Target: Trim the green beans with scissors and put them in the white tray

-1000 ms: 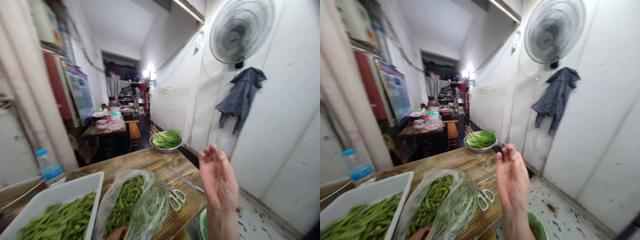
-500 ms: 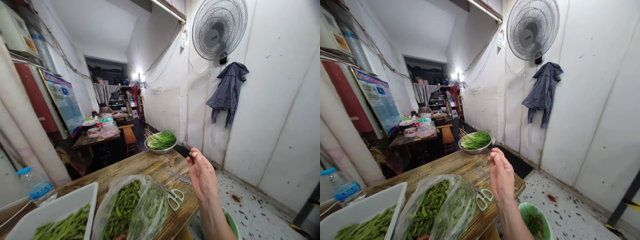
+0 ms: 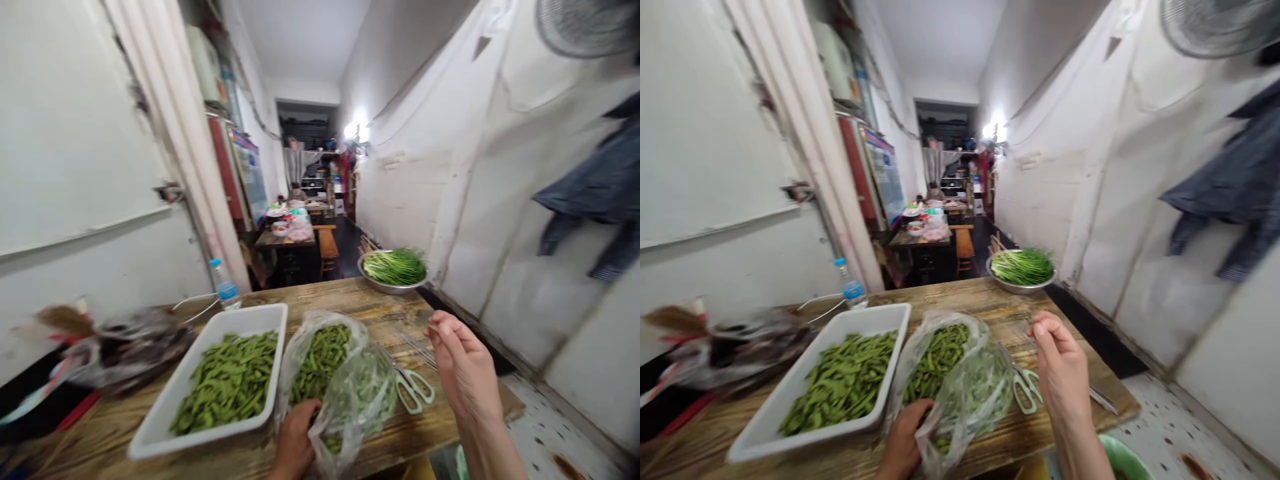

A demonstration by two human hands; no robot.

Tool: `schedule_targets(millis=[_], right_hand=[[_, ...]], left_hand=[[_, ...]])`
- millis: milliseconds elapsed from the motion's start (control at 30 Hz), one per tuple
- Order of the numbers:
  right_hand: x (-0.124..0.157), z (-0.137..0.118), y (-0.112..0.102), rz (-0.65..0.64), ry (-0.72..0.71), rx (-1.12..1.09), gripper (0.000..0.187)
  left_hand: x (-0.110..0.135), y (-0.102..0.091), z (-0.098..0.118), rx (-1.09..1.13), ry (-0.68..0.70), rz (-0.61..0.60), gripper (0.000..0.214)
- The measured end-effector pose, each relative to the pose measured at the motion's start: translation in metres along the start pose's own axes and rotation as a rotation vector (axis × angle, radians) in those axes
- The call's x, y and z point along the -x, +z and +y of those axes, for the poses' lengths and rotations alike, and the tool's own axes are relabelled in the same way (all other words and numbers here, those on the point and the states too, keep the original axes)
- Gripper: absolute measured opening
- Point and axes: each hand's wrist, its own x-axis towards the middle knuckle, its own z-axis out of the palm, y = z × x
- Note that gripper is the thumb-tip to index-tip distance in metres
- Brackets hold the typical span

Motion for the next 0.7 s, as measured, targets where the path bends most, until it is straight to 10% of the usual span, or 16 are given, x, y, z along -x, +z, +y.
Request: schedule_targets(millis=[267, 500, 633, 700], right_hand=[[0.001, 0.073, 0.018, -0.358, 0.106, 0.284, 0.023], [0.011, 0.098, -0.003, -0.4, 0.108, 0.534, 0.039], [-0.045, 0.101, 0.029, -0.577, 0.078, 0.581, 0.013], [-0.096, 0.107, 0.067, -0.613, 0.126, 0.524, 0.03]], left_hand=[[-0.004, 0.006, -0.001, 0.004, -0.003, 0.038, 0.02], [-0.004, 0.011, -0.009, 0.009, 0.035, 0.021, 0.018], [-0.002, 0.017, -0.019, 0.009, 0.042, 0.005, 0.019], [-0.002, 0.017, -0.022, 0.007, 0.024, -0.054, 0.019]])
